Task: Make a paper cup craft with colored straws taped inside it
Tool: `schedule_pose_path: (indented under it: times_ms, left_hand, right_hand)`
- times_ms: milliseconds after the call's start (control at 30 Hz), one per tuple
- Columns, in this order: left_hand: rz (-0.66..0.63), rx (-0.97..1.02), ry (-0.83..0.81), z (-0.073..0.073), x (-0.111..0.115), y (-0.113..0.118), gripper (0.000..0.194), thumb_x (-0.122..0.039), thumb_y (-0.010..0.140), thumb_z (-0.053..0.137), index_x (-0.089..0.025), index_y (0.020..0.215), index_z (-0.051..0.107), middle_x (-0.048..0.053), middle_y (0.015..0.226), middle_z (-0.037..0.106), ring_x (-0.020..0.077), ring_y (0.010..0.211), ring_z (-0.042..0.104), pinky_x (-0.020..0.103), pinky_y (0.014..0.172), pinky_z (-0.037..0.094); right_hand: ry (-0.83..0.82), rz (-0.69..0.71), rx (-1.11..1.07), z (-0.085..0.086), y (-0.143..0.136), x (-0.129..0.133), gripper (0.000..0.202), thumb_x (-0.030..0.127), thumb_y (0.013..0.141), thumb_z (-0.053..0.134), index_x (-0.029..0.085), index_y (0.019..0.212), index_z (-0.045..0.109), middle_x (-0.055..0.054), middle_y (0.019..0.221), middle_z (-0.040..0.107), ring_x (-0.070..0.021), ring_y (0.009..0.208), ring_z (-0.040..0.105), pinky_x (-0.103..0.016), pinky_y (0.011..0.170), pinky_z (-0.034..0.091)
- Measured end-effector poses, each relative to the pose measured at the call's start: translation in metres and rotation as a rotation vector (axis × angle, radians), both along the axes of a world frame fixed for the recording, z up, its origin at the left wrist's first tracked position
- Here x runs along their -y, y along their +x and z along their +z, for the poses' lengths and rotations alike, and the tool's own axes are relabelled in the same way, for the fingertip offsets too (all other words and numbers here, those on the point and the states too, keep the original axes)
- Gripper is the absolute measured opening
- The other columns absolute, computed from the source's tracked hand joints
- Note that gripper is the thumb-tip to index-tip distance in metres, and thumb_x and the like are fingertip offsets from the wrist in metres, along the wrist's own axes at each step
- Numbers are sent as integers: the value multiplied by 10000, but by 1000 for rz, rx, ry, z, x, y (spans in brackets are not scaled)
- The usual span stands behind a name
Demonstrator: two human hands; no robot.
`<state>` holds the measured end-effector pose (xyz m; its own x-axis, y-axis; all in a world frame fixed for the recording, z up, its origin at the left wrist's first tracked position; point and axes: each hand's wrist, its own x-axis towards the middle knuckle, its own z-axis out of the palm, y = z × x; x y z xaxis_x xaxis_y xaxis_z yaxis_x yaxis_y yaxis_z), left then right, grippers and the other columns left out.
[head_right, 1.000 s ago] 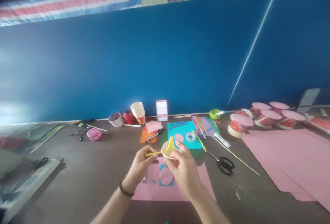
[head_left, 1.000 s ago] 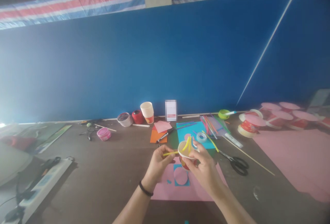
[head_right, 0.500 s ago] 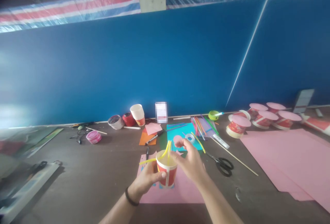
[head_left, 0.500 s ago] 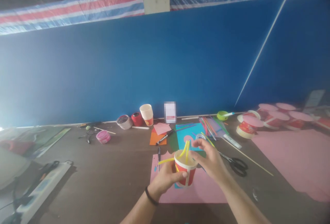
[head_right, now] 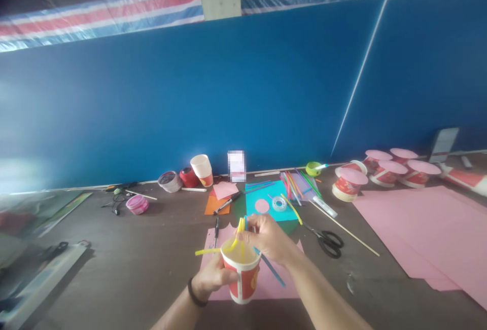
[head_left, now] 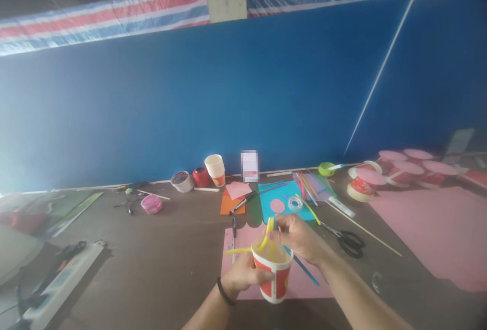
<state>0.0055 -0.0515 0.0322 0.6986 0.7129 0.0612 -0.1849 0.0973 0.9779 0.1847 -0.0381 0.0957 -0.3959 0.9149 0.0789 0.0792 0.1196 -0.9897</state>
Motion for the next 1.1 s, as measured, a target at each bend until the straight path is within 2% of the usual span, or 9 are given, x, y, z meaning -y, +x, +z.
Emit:
schedule_pose_path:
  times_ms: [100, 233, 433, 567, 633, 767, 867, 1000, 1100]
  left_hand:
    - [30, -22, 30, 2, 0, 0, 621, -538, 640, 682, -121, 1091, 590, 118, 896, 657, 278, 881, 595, 339, 764, 459]
    - [98, -34, 90, 5, -2, -2, 613, -551, 658, 661, -121, 1085, 572, 126, 938, 644, 261, 858, 592, 337, 765, 461]
    - [198, -69, 146, 6, -9, -8, 540, -499, 681, 669, -129, 1058, 555, 105, 959, 630, 241, 864, 572, 333, 785, 450]
    - [161, -84, 104, 10, -12, -8, 576, -475, 665, 694, -143, 1109, 539, 98, 996, 620, 242, 895, 566, 326, 788, 449]
    - [175, -76, 98, 12, -12, -5, 613, -470, 649, 710, -144, 1136, 530, 107, 1012, 618, 249, 909, 567, 326, 785, 455]
    - [302, -70, 123, 11, -10, 5, 725, -392, 551, 796, -152, 1168, 500, 111, 1038, 613, 247, 923, 565, 312, 788, 458]
    - [335, -74, 76, 8, -10, 10, 615, -341, 574, 790, -149, 1093, 521, 72, 896, 626, 183, 762, 573, 270, 686, 463]
    - [313, -39, 18, 9, -13, 8, 440, -328, 621, 762, -136, 968, 572, 32, 737, 599, 124, 605, 518, 236, 582, 432]
    - [326, -42, 22, 8, -15, 5, 360, -318, 621, 764, -124, 874, 597, 24, 689, 587, 117, 591, 502, 227, 567, 419]
  right_hand:
    - [-15, -21, -25, 1, 2, 1, 324, 462, 763, 610, 154, 836, 674, -22, 748, 627, -172, 725, 560, -276, 677, 446]
    - [-39, -149, -50, -2, 10, 3, 367, 469, 782, 589, 183, 1007, 628, -45, 909, 625, -174, 798, 571, -285, 708, 455]
    - [57, -191, 149, -3, 12, 6, 188, 342, 771, 602, 185, 867, 637, 7, 728, 589, -142, 685, 548, -254, 625, 435]
    - [130, -235, 288, -3, 7, 3, 88, 263, 736, 607, 180, 753, 632, 3, 728, 603, -154, 709, 564, -271, 667, 438]
    - [145, -252, 314, -3, 5, 2, 91, 257, 739, 592, 178, 701, 612, 2, 713, 610, -153, 686, 571, -266, 648, 444]
    - [176, -325, 323, -7, 3, 0, 136, 272, 758, 560, 181, 657, 578, 0, 666, 612, -151, 633, 575, -251, 584, 447]
    - [137, -312, 293, -13, 5, -5, 137, 308, 756, 579, 178, 720, 605, 0, 674, 618, -156, 629, 586, -254, 581, 455]
    - [62, -316, 120, -19, 16, -12, 259, 388, 808, 546, 175, 941, 610, -23, 839, 642, -174, 766, 606, -273, 675, 468]
    - [33, -348, 93, -22, 24, -12, 266, 411, 835, 514, 169, 889, 610, -19, 811, 634, -176, 782, 598, -279, 698, 461]
